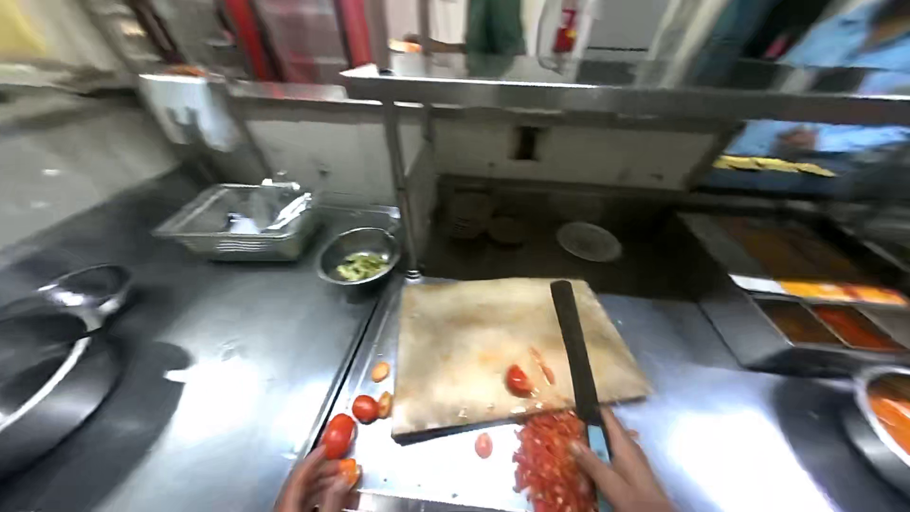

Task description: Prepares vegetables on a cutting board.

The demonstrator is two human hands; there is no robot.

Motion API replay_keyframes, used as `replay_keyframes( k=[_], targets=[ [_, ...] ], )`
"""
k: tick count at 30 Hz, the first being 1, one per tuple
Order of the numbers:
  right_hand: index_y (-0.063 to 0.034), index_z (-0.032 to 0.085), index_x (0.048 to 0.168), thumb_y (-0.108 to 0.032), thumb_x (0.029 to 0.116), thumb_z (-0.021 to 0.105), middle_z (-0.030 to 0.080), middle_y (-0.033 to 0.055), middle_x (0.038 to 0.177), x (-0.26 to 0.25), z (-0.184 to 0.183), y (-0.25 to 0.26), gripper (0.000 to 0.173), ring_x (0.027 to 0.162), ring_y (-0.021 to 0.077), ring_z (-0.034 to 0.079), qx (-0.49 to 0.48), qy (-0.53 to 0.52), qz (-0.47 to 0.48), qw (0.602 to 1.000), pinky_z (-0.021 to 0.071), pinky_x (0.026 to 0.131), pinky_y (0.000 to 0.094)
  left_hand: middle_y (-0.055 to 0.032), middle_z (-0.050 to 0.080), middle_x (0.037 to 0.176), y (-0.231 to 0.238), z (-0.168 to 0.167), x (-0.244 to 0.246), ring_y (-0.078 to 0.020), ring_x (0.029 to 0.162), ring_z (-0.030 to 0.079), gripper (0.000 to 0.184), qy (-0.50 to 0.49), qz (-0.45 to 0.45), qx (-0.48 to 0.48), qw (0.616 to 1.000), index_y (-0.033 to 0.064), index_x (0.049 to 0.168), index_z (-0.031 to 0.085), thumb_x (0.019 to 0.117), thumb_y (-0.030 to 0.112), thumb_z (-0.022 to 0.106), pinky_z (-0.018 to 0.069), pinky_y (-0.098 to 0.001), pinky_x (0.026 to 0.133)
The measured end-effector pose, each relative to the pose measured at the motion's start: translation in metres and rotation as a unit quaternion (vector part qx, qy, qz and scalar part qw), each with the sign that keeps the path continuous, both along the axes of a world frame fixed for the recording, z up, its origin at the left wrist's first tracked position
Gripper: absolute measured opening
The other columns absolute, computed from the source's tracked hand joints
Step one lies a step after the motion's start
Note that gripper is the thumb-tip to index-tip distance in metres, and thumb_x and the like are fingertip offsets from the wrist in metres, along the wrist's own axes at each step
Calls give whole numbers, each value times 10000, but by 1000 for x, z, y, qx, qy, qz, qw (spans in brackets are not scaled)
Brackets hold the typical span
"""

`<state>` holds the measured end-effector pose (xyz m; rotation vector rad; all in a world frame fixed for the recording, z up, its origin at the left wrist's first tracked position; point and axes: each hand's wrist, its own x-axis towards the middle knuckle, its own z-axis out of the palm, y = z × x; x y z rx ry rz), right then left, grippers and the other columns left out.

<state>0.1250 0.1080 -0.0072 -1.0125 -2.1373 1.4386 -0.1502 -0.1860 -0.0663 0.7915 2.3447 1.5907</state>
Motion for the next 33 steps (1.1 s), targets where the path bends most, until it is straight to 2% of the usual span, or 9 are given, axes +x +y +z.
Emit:
replay_keyframes(
  k=[2, 5, 8, 11, 16, 22, 27, 30, 33],
  targets=[
    [14, 412, 1430, -223, 987, 602, 673, 100, 870, 12, -6, 5, 537, 569, 189, 650, -47, -15, -19, 999, 601, 557, 402, -270, 665, 1183, 59, 3, 21, -274, 1060, 688, 495, 60, -123, -6, 991, -145, 1325, 549, 940, 141, 675, 567, -417, 959],
    [-23, 437, 1408, -257, 1010, 560, 660, 94, 821, 30, -18, 5, 477, 562, 205, 648, -74, -58, -14, 995, 597, 555, 407, -194, 691, 1217, 140, -2, 39, -293, 1153, 669, 352, 177, -248, 9, 952, -19, 1215, 689, 913, 163, 689, 544, -440, 1015],
    [-28, 456, 1411, -270, 1041, 542, 664, 142, 836, 43, -23, -1, 450, 615, 257, 666, -82, -121, -6, 989, 597, 622, 467, -181, 659, 1291, 200, -8, 42, -326, 1242, 617, 297, 223, -337, -8, 915, 47, 1215, 706, 973, 204, 635, 503, -453, 1068],
    [-33, 468, 1398, -316, 1063, 510, 669, 150, 828, 53, -29, -5, 441, 637, 277, 680, -71, -167, 13, 983, 595, 643, 486, -145, 652, 1296, 235, -8, 43, -282, 1268, 590, 266, 232, -369, -49, 899, 98, 1193, 722, 1016, 229, 573, 472, -410, 1099],
    [-43, 494, 1403, -353, 1066, 499, 696, 195, 887, 52, -30, -9, 458, 778, 367, 711, -35, -234, 44, 971, 576, 748, 577, -98, 722, 1144, 256, -21, 45, -242, 1139, 670, 222, 300, -344, -21, 889, 116, 1052, 772, 1010, 259, 608, 543, -370, 1010],
    [-39, 492, 1368, -350, 1092, 452, 694, 234, 941, 30, -15, -3, 418, 914, 433, 704, -6, -339, 127, 932, 545, 823, 609, -82, 732, 1129, 258, -28, 43, -219, 1131, 675, 185, 325, -345, 1, 881, 101, 962, 770, 987, 207, 621, 548, -339, 1000],
    [-82, 436, 1434, -350, 1099, 413, 697, 237, 1063, -16, -18, 15, 430, 1018, 442, 697, 12, -405, 130, 905, 542, 866, 625, -79, 733, 1128, 259, -27, 42, -231, 1125, 680, 201, 316, -349, 2, 882, 94, 982, 769, 1006, 205, 604, 555, -361, 997],
    [-91, 427, 1401, -354, 1104, 401, 684, 222, 1098, -46, -23, 30, 398, 1043, 426, 695, 45, -402, 148, 903, 552, 871, 610, -93, 728, 1116, 259, -27, 44, -233, 1107, 685, 194, 314, -341, 4, 886, 90, 980, 767, 1001, 212, 618, 560, -354, 985],
    [-95, 417, 1455, -340, 1096, 412, 696, 240, 1083, -24, -29, 24, 435, 1028, 448, 696, 32, -397, 152, 905, 543, 868, 634, -115, 720, 1106, 255, -26, 48, -237, 1070, 697, 194, 311, -320, 2, 895, 87, 965, 770, 992, 230, 642, 579, -350, 950]
  ],
)
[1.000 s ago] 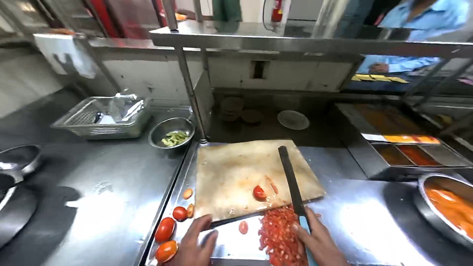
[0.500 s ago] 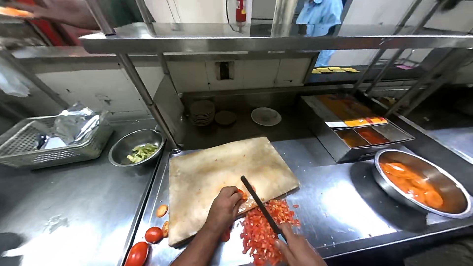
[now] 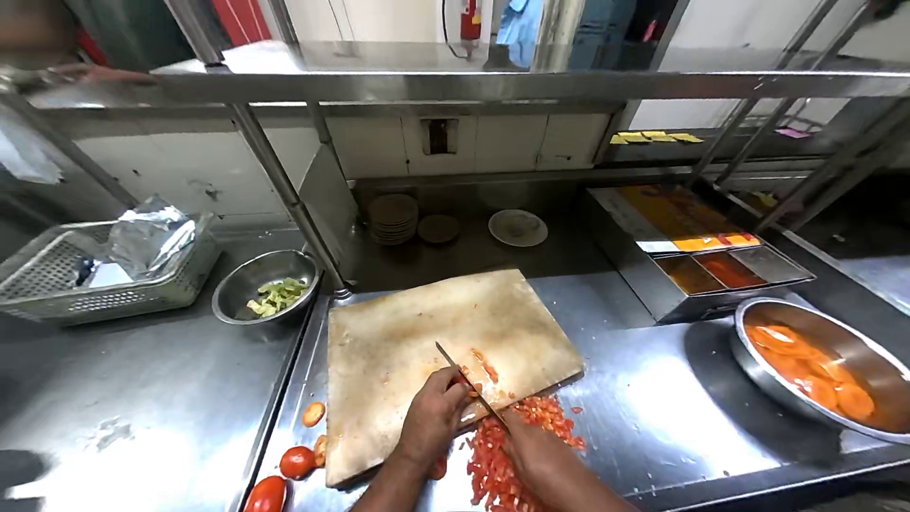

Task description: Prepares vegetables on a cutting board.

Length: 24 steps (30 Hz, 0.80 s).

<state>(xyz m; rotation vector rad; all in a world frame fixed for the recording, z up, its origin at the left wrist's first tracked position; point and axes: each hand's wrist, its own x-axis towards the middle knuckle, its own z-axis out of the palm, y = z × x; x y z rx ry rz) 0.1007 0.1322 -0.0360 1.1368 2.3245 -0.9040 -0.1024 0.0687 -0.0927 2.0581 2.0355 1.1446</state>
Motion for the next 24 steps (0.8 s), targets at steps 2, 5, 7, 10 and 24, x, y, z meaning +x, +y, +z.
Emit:
replay_keyframes(
  k=[2, 5, 7, 10, 24],
  targets=[
    [-70, 436, 1453, -337, 1095, 433, 702, 258, 1051, 30, -5, -4, 447, 1007, 455, 700, -22, 12, -23, 999, 542, 870, 631, -107, 733, 1083, 1, 0, -2, -241, 1051, 705, 186, 8, 2, 13, 1000, 82, 951, 776, 977, 215, 648, 583, -354, 936],
    [-49, 453, 1454, -327, 1088, 473, 696, 270, 1047, 53, -2, -2, 460, 995, 454, 696, -46, 27, -51, 997, 536, 877, 627, -78, 734, 1092, 2, -4, -5, -226, 1078, 693, 185, 20, -13, 15, 1000, 100, 953, 772, 977, 216, 630, 570, -345, 959],
    [-57, 457, 1423, -336, 1090, 469, 694, 253, 1011, 50, 6, 0, 434, 967, 440, 700, -42, 21, -51, 998, 543, 857, 612, -69, 733, 1095, 2, -5, -8, -222, 1085, 687, 212, 27, -25, 20, 999, 103, 967, 774, 974, 196, 584, 564, -348, 966],
    [-58, 453, 1418, -332, 1093, 461, 693, 252, 996, 44, 23, -4, 425, 956, 445, 700, -41, 21, -36, 998, 542, 849, 615, -76, 736, 1081, 2, -6, -10, -224, 1075, 689, 215, 14, -29, 36, 999, 91, 953, 776, 981, 186, 586, 563, -347, 965],
    [-68, 436, 1449, -339, 1091, 452, 693, 261, 1065, 16, -2, -4, 448, 1011, 460, 693, -50, 32, -13, 998, 538, 866, 640, -102, 735, 1080, 0, 2, -13, -240, 1055, 699, 174, -13, -22, 9, 1000, 56, 863, 753, 961, 138, 635, 576, -355, 948]
  ],
)
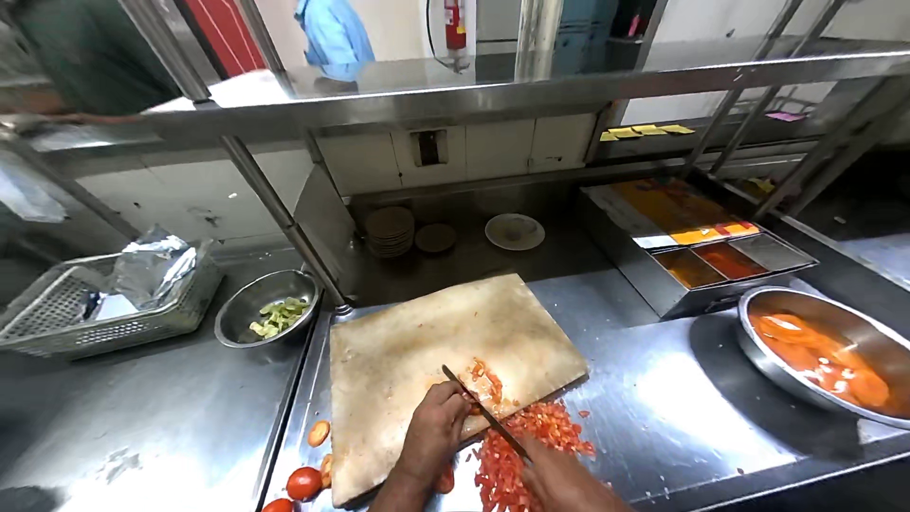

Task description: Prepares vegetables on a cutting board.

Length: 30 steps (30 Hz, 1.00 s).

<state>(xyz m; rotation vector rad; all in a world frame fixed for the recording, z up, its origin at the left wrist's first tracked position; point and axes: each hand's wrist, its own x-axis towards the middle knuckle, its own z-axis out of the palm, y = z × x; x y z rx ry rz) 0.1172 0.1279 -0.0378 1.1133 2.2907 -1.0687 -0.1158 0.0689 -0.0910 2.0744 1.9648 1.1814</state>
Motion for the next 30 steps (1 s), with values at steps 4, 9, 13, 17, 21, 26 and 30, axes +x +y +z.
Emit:
replay_keyframes(
  k=[4, 9, 13, 17, 21, 26, 30],
  targets=[
    [-42, 470, 1411, -335, 1086, 478, 689, 270, 1019, 34, 4, -1, 438, 969, 459, 694, -5, -3, -12, 1000, 536, 847, 632, -93, 743, 1065, -3, -2, -2, -235, 1061, 704, 160, 20, -1, -2, 1000, 61, 860, 751, 950, 140, 644, 576, -351, 948],
    [-54, 473, 1377, -321, 1097, 437, 695, 247, 981, 25, 41, -12, 388, 962, 457, 700, 23, -31, 25, 999, 542, 833, 618, -91, 745, 1059, -4, -1, -4, -226, 1062, 705, 162, 19, -9, -4, 1000, 71, 852, 744, 948, 140, 634, 574, -341, 950],
    [-61, 447, 1403, -330, 1099, 433, 689, 249, 1015, 8, 19, -13, 406, 972, 451, 699, 3, -25, 18, 1000, 546, 834, 620, -81, 748, 1054, -6, -5, -2, -211, 1062, 706, 181, 24, -4, 5, 1000, 72, 846, 743, 962, 141, 622, 571, -323, 959],
    [-94, 382, 1498, -335, 1092, 463, 680, 257, 1086, -17, -3, 7, 479, 1010, 446, 691, -16, 8, 10, 1000, 542, 867, 628, -77, 740, 1077, -7, -4, -2, -215, 1072, 701, 167, 24, -3, -9, 1000, 83, 993, 755, 980, 198, 634, 568, -332, 970],
    [-105, 400, 1500, -338, 1087, 477, 677, 256, 1058, -2, 24, 19, 481, 981, 441, 685, -12, 2, 26, 1000, 532, 856, 633, -93, 732, 1098, -13, 1, -8, -227, 1069, 700, 178, 41, -16, -23, 999, 96, 998, 766, 990, 203, 624, 576, -344, 953],
    [-88, 417, 1452, -339, 1093, 439, 692, 252, 1067, -9, 10, 6, 438, 1015, 453, 695, 22, -35, 17, 999, 540, 868, 636, -85, 733, 1140, -16, -4, -9, -204, 1116, 690, 201, 40, -29, -21, 999, 59, 909, 744, 1007, 140, 588, 553, -313, 996],
    [-96, 403, 1465, -321, 1092, 449, 677, 257, 1100, -19, 24, 20, 438, 1031, 454, 685, 25, -37, 48, 998, 536, 872, 636, -79, 739, 1139, -15, -5, -8, -210, 1114, 689, 225, 51, -36, -19, 998, 63, 914, 745, 1018, 125, 555, 551, -340, 1002]
  ],
)
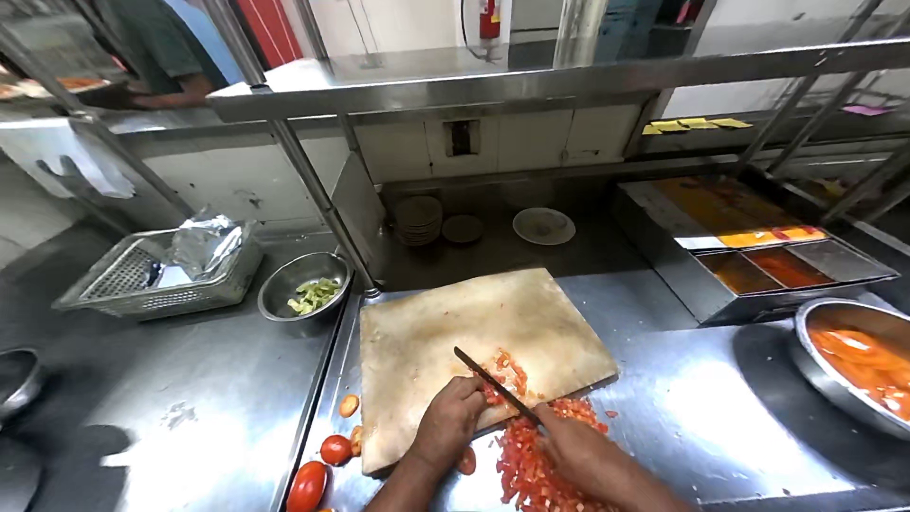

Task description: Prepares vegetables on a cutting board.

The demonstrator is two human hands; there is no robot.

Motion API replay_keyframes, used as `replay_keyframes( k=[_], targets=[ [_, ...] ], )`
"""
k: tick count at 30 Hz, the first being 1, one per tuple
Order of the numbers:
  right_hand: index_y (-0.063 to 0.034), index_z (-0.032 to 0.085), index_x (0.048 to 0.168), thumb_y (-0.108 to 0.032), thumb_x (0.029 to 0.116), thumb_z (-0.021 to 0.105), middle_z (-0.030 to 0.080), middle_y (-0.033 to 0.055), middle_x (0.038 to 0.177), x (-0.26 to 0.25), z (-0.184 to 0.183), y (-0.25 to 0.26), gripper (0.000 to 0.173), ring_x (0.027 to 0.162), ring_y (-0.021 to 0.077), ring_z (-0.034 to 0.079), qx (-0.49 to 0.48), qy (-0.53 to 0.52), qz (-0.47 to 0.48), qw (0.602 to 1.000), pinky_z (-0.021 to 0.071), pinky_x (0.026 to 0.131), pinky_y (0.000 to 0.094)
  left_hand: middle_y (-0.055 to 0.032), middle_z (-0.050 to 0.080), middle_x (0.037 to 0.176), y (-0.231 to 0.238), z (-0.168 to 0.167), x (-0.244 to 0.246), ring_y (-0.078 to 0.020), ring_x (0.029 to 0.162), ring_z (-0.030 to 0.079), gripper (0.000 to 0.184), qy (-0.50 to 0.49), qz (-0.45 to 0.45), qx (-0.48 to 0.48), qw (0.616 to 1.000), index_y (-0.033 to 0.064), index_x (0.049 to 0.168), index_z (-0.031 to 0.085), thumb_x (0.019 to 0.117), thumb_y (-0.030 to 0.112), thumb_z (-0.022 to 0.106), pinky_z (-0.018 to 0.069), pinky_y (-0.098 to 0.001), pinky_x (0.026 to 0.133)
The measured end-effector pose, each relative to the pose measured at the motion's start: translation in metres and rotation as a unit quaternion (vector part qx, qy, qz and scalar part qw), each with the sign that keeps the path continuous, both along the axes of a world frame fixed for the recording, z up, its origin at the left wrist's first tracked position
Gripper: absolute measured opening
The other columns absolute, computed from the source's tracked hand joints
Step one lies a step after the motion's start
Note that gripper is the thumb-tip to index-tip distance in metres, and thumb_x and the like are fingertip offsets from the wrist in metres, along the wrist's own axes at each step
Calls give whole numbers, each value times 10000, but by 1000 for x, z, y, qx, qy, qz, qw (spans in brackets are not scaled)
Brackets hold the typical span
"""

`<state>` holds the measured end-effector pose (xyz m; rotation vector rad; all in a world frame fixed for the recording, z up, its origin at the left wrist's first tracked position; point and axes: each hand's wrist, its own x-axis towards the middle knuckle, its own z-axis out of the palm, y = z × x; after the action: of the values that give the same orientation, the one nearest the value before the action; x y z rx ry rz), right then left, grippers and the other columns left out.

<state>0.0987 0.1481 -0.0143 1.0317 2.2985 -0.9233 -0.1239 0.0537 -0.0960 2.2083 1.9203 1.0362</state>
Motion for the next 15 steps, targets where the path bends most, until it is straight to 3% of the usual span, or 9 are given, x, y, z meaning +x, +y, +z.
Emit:
replay_keyframes(
  k=[3, 8, 13, 15],
  targets=[
    [-80, 419, 1450, -312, 1095, 443, 691, 266, 1063, 8, 29, -13, 425, 1022, 475, 688, 9, -47, 15, 999, 535, 858, 646, -71, 743, 1130, 1, -2, -1, -214, 1102, 691, 217, 17, 0, 8, 1000, 75, 910, 747, 1003, 110, 554, 550, -342, 997],
    [-87, 387, 1471, -339, 1100, 437, 682, 255, 1083, -5, -19, -11, 451, 1022, 452, 693, -11, -2, -6, 1000, 546, 871, 623, -63, 741, 1113, 1, -2, 1, -189, 1112, 686, 216, 6, -6, 4, 1000, 78, 920, 755, 1013, 115, 563, 539, -303, 1011],
    [-75, 410, 1458, -313, 1092, 459, 682, 274, 1065, 4, 18, -8, 439, 1008, 470, 688, -21, -23, 23, 999, 536, 855, 642, -76, 748, 1086, 0, -1, 1, -201, 1079, 703, 196, 16, -1, 14, 1000, 67, 878, 744, 984, 81, 580, 559, -319, 984],
    [-62, 409, 1458, -322, 1096, 455, 692, 271, 1053, 6, -5, -20, 449, 1005, 471, 695, -27, -12, -2, 1000, 542, 859, 638, -65, 748, 1071, 0, -4, 2, -193, 1064, 705, 196, 20, -2, 18, 1000, 82, 887, 751, 990, 91, 585, 562, -309, 974]
  ],
)
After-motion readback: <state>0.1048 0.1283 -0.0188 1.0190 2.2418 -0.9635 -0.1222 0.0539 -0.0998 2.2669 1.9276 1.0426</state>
